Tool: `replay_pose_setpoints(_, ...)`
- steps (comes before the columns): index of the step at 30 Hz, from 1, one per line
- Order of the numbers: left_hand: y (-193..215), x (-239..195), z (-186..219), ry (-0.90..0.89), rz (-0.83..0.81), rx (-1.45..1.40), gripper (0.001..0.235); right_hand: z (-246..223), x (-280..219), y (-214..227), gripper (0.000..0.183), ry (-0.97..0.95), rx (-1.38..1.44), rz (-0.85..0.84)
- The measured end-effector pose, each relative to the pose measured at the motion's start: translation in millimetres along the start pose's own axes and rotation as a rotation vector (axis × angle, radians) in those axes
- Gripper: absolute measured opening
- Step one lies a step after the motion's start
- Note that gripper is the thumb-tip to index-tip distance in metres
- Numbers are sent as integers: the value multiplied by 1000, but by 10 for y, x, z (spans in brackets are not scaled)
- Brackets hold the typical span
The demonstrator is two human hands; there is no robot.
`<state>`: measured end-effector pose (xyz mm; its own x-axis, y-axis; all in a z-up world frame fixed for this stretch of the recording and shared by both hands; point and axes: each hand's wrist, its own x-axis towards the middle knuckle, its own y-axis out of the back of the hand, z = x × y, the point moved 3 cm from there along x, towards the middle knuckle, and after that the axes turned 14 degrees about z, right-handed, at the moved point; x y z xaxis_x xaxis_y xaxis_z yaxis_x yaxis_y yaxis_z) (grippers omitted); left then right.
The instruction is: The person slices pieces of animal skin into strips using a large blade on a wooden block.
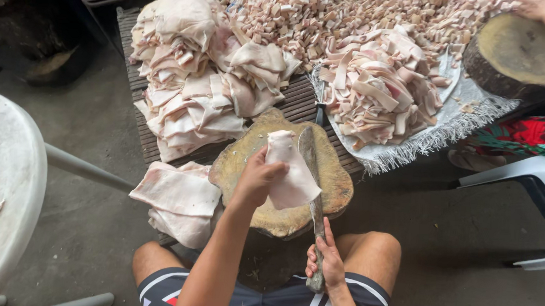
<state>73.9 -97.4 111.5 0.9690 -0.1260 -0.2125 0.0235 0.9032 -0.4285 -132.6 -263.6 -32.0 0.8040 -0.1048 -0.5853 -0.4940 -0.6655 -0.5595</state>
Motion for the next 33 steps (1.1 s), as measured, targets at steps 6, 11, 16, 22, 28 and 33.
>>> replay_pose_setpoints(6, 739, -215, -270, 182, 152, -5, 47, -16, -44, 30, 68, -7, -24, 2)
replay_pose_setpoints(11, 1579, -204, -924, 151, 374, 313, 33, -108, -135, -46, 70, 79, -317, 118)
replay_pose_setpoints(16, 1851, -150, -1173, 52, 337, 359, 33, -225, -419, -195, 64, 288, -1001, 209)
replay_pose_setpoints(22, 1801, -16, -1013, 174, 345, 202, 29, -275, -414, -652, 57, 909, -1244, -5)
replay_pose_setpoints(28, 1882, -33, -1030, 172, 325, 117, 31, -437, -407, -923, 58, 523, -1264, 70)
replay_pose_setpoints(33, 1986, 32, -1217, 80, 304, 179, 33, -945, -974, -954, 59, 832, -943, -145)
